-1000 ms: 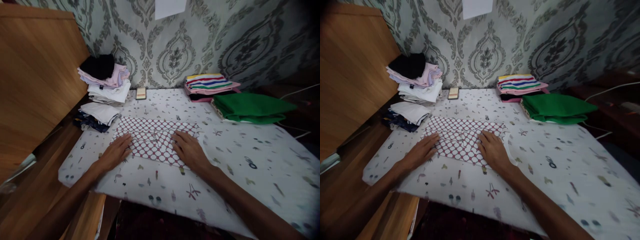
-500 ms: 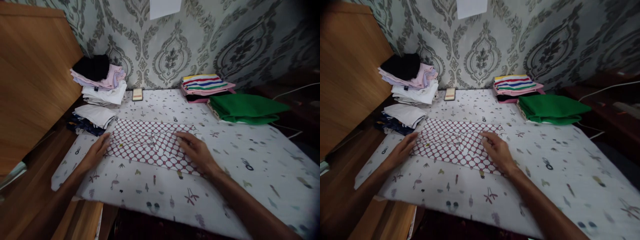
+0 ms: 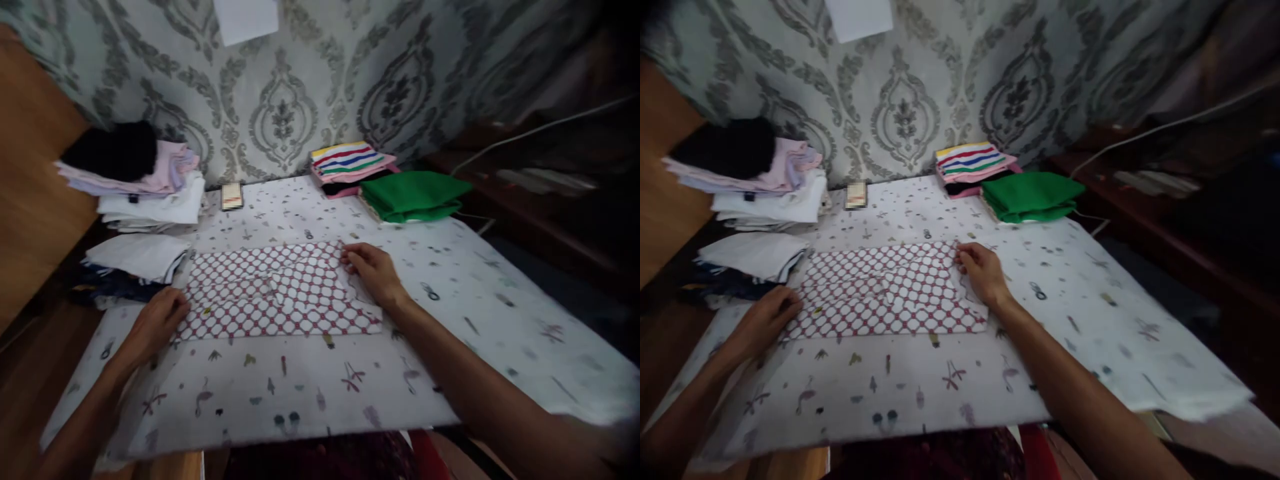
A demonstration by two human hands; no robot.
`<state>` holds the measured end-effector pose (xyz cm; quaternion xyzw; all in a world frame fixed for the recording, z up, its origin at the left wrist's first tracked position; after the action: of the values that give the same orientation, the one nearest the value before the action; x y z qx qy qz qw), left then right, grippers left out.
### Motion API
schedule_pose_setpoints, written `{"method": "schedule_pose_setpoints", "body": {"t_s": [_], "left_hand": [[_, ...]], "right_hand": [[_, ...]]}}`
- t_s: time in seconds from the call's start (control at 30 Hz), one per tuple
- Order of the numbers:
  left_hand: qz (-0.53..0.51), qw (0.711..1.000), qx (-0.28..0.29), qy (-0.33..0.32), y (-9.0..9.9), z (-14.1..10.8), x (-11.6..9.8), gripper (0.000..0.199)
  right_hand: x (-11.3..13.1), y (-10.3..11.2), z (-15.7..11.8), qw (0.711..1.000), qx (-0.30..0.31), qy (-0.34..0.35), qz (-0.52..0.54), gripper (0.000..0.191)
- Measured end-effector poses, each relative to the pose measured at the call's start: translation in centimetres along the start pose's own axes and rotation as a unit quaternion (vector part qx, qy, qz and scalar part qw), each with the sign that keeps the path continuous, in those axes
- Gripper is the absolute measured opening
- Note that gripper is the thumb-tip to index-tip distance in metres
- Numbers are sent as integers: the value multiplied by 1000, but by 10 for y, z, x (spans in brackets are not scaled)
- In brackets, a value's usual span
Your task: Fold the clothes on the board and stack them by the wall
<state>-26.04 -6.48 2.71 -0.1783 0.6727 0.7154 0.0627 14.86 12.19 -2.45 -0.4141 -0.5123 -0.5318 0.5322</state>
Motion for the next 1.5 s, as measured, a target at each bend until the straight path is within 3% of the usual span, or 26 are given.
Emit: {"method": "schedule_pose_setpoints", "body": {"t_s": [0.13,0.23,0.3,0.4,0.53,0.63,0.77,0.9,1.1,1.23,1.4,1.5], "left_hand": [[48,999,21,17,0,3,4,29],[144,989,5,12,-2,6,-15,32],[162,986,-16,-26,-6,9,-45,37],[70,989,2,-127,-18,17,-105,40],[-19,965,16,-263,-47,41,-179,40],[-43,951,23,-304,-73,63,-206,42],[-30,946,26,-320,-102,79,-211,45],[-2,943,11,-334,-113,79,-206,46],[34,946,10,-322,-114,80,-207,48],[13,945,-20,-326,-112,71,-216,42],[-40,931,-33,-362,-107,38,-243,26],[-37,916,-10,-399,-106,19,-252,20]], "right_hand": [[5,3,1,998,-2,-26,51,22],[12,10,1,990,-27,-76,112,18],[18,18,-4,985,-40,-102,132,14],[29,35,-21,993,3,-89,79,13],[45,60,-58,987,99,25,-122,14],[52,71,-87,956,120,104,-246,13],[48,69,-115,918,175,135,-330,5],[41,65,-123,893,199,136,-380,4],[47,71,-114,901,249,73,-349,6],[49,77,-106,909,269,75,-310,9],[45,76,-98,935,208,42,-283,10],[46,70,-92,919,199,18,-340,17]]}}
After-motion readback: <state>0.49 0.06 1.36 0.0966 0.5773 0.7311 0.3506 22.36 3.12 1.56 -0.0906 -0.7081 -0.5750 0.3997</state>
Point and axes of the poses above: each hand's wrist, its own z-axis towards the middle knuckle, its own y-axis out of the back of the hand, x = y × z, the point moved 1 cm from there along z, towards the middle knuckle, and after that the axes turned 4 degrees about y, right-handed, at the moved point
